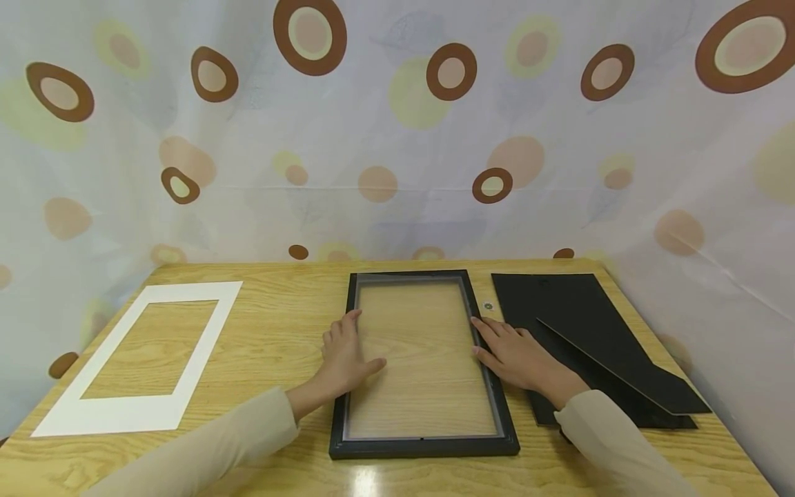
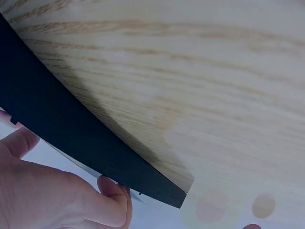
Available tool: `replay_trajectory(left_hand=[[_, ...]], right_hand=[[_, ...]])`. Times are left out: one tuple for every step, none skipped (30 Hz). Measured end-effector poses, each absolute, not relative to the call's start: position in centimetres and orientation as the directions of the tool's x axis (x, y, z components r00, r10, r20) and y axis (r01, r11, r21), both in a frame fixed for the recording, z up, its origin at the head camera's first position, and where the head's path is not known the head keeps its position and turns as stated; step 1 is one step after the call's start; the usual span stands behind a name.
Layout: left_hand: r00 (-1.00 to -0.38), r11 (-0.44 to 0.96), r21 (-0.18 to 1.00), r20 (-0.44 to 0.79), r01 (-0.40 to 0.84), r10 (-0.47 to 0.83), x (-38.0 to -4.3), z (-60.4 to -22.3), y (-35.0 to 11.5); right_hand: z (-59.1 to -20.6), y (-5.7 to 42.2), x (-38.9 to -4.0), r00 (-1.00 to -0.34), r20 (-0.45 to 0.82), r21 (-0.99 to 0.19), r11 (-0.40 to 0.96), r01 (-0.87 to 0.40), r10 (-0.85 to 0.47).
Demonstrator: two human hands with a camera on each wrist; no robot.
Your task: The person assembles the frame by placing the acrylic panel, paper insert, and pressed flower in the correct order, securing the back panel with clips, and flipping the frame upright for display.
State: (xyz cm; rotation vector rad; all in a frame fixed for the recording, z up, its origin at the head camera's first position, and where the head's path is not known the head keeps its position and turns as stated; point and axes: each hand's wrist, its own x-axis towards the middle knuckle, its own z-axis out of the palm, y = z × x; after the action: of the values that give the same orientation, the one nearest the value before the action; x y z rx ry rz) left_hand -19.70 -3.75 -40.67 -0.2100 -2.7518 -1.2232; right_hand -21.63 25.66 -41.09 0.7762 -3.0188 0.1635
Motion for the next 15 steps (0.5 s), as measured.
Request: replay_trajectory(left_hand=[[-0.982, 0.672, 0.718, 0.172, 0.182, 0.082, -19.69, -40.71, -3.77], [-0.981, 0.68, 0.709, 0.175, 0.187, 0.087, -19.67, -40.76, -3.8], [-0.981, 0.69, 0.699, 0.174, 0.188, 0.092, -19.66, -40.81, -3.83], [-0.98, 0.698, 0.691, 0.174, 0.191, 0.096, -19.66, -40.87, -3.86], [-0.98, 0.705, 0.682, 0.172, 0.193, 0.102, -19.69, -40.93, -3.9], [-0.979, 0.713, 0.673, 0.173, 0.197, 0.107, -19.7, -40.97, -3.94], [-0.979, 0.718, 0.667, 0.172, 0.2, 0.113, -19.73, -41.01, -3.99], [-0.978, 0.723, 0.661, 0.17, 0.202, 0.118, -19.77, -41.05, -4.03], [-0.978, 0.728, 0.655, 0.168, 0.202, 0.121, -19.81, -41.09, -4.08], [-0.978, 0.733, 0.649, 0.164, 0.203, 0.125, -19.86, -41.11, -4.14], [-0.979, 0.739, 0.642, 0.159, 0.202, 0.13, -19.91, -41.15, -4.19], [-0.979, 0.743, 0.638, 0.155, 0.202, 0.133, -19.94, -41.19, -4.26], [-0.979, 0.747, 0.633, 0.15, 0.2, 0.136, -19.98, -41.23, -4.32], [-0.98, 0.752, 0.629, 0.145, 0.2, 0.139, -20.02, -41.27, -4.38], [-0.98, 0.755, 0.625, 0.14, 0.199, 0.143, -20.07, -41.29, -4.42]], right_hand=[[-41.09, 25.65, -21.62, -0.876, 0.046, -0.096, 0.871, -0.482, -0.48], [-41.08, 25.65, -21.62, -0.877, 0.046, -0.096, 0.871, -0.481, -0.479], [-41.07, 25.64, -21.61, -0.877, 0.046, -0.097, 0.872, -0.48, -0.478], [-41.06, 25.64, -21.6, -0.877, 0.046, -0.096, 0.872, -0.48, -0.477], [-41.05, 25.63, -21.59, -0.878, 0.046, -0.096, 0.873, -0.479, -0.476], [-41.03, 25.62, -21.58, -0.879, 0.047, -0.096, 0.873, -0.478, -0.475], [-41.02, 25.61, -21.58, -0.879, 0.047, -0.097, 0.874, -0.477, -0.475], [-41.0, 25.61, -21.57, -0.879, 0.047, -0.096, 0.874, -0.476, -0.474], [-40.99, 25.59, -21.57, -0.88, 0.047, -0.097, 0.874, -0.476, -0.473], [-40.98, 25.59, -21.57, -0.88, 0.047, -0.098, 0.874, -0.475, -0.473], [-40.96, 25.58, -21.56, -0.88, 0.046, -0.098, 0.875, -0.475, -0.473], [-40.95, 25.57, -21.55, -0.88, 0.044, -0.099, 0.875, -0.475, -0.473], [-40.94, 25.56, -21.55, -0.88, 0.042, -0.1, 0.874, -0.475, -0.473], [-40.93, 25.56, -21.55, -0.88, 0.04, -0.101, 0.874, -0.475, -0.474], [-40.91, 25.55, -21.55, -0.88, 0.038, -0.103, 0.874, -0.475, -0.474]])
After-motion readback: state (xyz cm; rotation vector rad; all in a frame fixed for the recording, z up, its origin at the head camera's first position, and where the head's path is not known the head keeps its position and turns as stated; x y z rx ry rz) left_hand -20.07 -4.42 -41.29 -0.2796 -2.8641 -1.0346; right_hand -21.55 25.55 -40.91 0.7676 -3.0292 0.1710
